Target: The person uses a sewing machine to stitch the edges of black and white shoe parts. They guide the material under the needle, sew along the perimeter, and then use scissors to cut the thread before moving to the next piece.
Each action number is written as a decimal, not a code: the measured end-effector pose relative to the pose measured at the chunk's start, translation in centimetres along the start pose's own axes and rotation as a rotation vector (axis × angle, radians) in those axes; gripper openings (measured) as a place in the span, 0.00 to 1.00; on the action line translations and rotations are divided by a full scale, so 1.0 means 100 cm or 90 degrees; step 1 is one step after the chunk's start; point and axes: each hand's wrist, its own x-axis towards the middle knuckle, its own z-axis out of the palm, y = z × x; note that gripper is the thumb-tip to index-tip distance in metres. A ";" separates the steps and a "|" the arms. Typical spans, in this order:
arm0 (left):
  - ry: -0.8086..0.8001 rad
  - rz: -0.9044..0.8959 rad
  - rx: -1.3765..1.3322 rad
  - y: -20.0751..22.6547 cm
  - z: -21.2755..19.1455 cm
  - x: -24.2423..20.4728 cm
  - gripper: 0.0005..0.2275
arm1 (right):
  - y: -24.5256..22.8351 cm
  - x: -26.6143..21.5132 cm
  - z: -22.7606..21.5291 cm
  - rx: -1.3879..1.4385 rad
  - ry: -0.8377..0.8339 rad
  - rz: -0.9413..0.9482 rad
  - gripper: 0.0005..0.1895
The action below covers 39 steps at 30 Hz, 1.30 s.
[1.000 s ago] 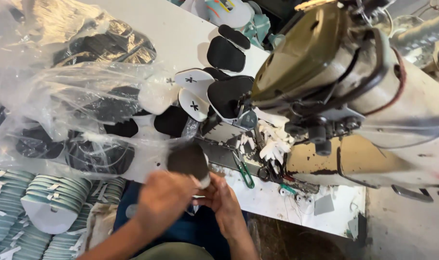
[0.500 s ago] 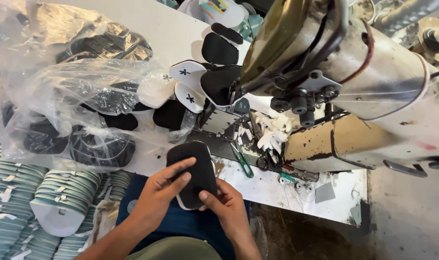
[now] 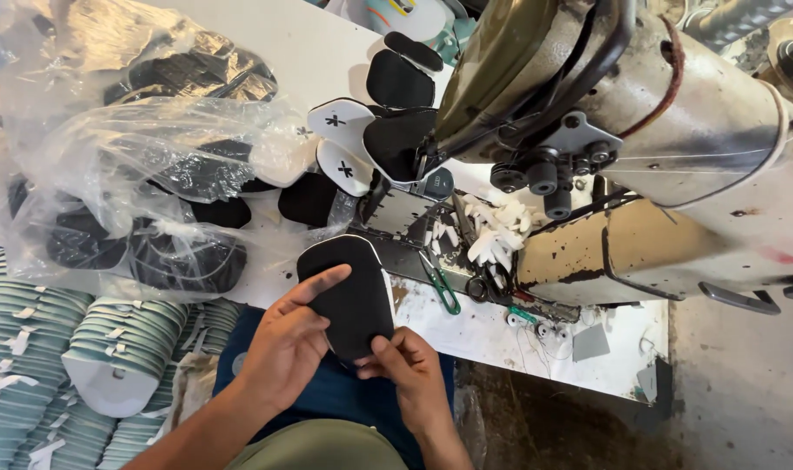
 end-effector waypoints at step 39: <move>-0.006 -0.034 0.339 -0.008 -0.022 -0.005 0.22 | -0.037 -0.016 0.015 -0.625 0.053 -0.583 0.15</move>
